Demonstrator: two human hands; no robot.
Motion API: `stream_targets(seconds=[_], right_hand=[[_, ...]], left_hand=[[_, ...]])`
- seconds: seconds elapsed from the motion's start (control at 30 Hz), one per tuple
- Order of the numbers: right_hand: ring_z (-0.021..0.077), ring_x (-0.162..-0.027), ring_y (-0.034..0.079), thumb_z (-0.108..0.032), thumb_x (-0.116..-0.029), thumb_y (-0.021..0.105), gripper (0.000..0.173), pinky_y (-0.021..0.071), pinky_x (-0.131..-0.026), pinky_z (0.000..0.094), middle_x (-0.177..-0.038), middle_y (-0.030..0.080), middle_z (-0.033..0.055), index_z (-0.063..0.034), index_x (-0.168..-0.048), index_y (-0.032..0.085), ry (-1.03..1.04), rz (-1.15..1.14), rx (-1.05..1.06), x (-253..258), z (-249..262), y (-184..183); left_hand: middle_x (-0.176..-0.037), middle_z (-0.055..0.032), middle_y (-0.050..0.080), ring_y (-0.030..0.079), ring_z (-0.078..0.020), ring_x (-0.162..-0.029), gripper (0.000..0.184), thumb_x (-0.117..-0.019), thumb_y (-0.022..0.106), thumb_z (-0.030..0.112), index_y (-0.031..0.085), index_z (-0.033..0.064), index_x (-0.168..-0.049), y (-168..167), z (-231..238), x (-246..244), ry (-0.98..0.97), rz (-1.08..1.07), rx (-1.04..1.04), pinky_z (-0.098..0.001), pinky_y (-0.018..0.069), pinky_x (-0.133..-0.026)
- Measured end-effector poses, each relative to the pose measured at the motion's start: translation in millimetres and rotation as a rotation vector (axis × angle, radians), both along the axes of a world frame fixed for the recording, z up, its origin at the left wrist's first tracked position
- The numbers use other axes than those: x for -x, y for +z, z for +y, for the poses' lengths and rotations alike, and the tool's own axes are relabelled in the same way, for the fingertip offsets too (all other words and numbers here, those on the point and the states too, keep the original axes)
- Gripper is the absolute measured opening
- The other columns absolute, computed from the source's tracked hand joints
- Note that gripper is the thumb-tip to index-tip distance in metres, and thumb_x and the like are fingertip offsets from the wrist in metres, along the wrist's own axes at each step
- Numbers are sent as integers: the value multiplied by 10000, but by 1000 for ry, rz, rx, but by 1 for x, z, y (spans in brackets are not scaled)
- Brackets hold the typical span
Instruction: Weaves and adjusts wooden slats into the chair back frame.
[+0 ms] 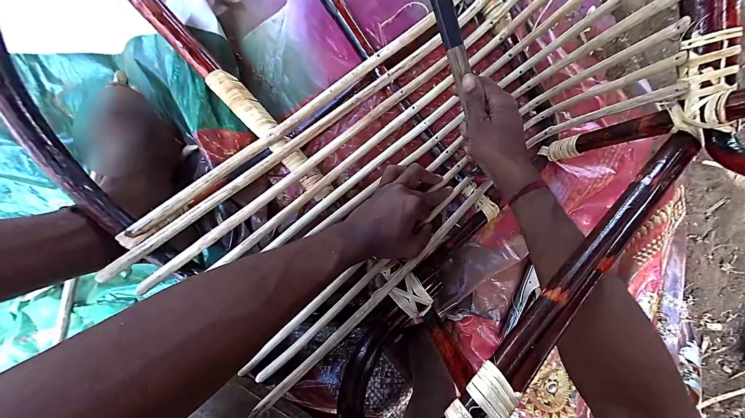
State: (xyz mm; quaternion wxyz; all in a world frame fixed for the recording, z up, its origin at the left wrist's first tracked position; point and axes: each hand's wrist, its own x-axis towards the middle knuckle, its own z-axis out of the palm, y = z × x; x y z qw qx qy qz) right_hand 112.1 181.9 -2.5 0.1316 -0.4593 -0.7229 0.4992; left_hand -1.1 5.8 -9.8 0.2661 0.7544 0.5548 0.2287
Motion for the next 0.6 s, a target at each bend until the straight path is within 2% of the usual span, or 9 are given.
stream_targets(seconds=[0.03,0.17,0.27,0.33,0.4,0.43,0.5,0.57,0.6], right_hand=[[155,-589,482,-421,-1108,384,444,453,-575,342,-794,537,55,-95,-1283,630,9,-33,45,1,3,1],[155,-575,497,-425,-1099,417,414,455,-573,339,-759,529,49,-92,-1217,632,9,-80,44,5,1,5],[179,-669,652,-298,-1089,471,382,569,-659,371,-842,684,93,-36,-1297,656,0,-51,-362,-21,-10,14],[256,-842,692,-242,-1056,531,340,564,-781,424,-976,719,159,9,-1228,682,-43,-47,-711,-44,-7,18],[400,-1046,625,-290,-1032,590,316,470,-903,540,-1117,681,232,-55,-1193,727,-92,-73,-926,-72,-9,17],[450,-1009,591,-304,-1025,608,306,440,-866,582,-1081,647,267,-80,-1188,739,-96,-81,-985,-82,-12,18],[378,-807,680,-262,-1037,587,294,549,-726,534,-943,706,207,-107,-1249,720,-73,-186,-907,-97,-30,26],[305,-658,690,-166,-1051,531,320,565,-594,431,-919,726,206,-13,-1304,654,-51,-163,-631,-102,-58,52],[257,-671,688,-116,-1050,500,298,571,-605,320,-915,711,211,67,-1234,648,-72,-195,-504,-89,-75,87]], left_hand=[[-1310,-78,715,521,-305,-1373,249,-875,564,169,723,31,-743,1,0,0,0,-3,9,-535,307,-1087],[-1276,-74,731,532,-300,-1358,235,-870,564,163,731,40,-759,0,-1,-1,10,7,-16,-522,309,-1080],[-1321,-63,712,537,-288,-1366,221,-863,578,150,731,39,-748,-3,-2,-2,21,13,-35,-525,328,-1088],[-1332,-70,706,529,-298,-1378,233,-868,580,149,726,30,-731,-3,-1,1,16,1,-24,-537,324,-1096],[-1319,-62,713,524,-304,-1384,230,-863,584,149,731,33,-730,-4,-5,-1,19,-34,-21,-550,320,-1111],[-1319,-58,712,519,-309,-1382,220,-855,589,153,744,42,-747,-4,-5,-1,26,-44,-24,-556,317,-1116],[-1331,-60,705,527,-324,-1369,197,-832,611,153,760,45,-762,-4,-4,-2,47,-57,-35,-582,333,-1100],[-1346,-99,690,543,-357,-1349,166,-816,657,147,775,29,-811,0,-7,-3,62,-66,-2,-620,378,-1080],[-1374,-109,665,542,-360,-1350,155,-838,695,149,782,29,-884,6,-5,-1,67,-46,56,-626,417,-1087]])
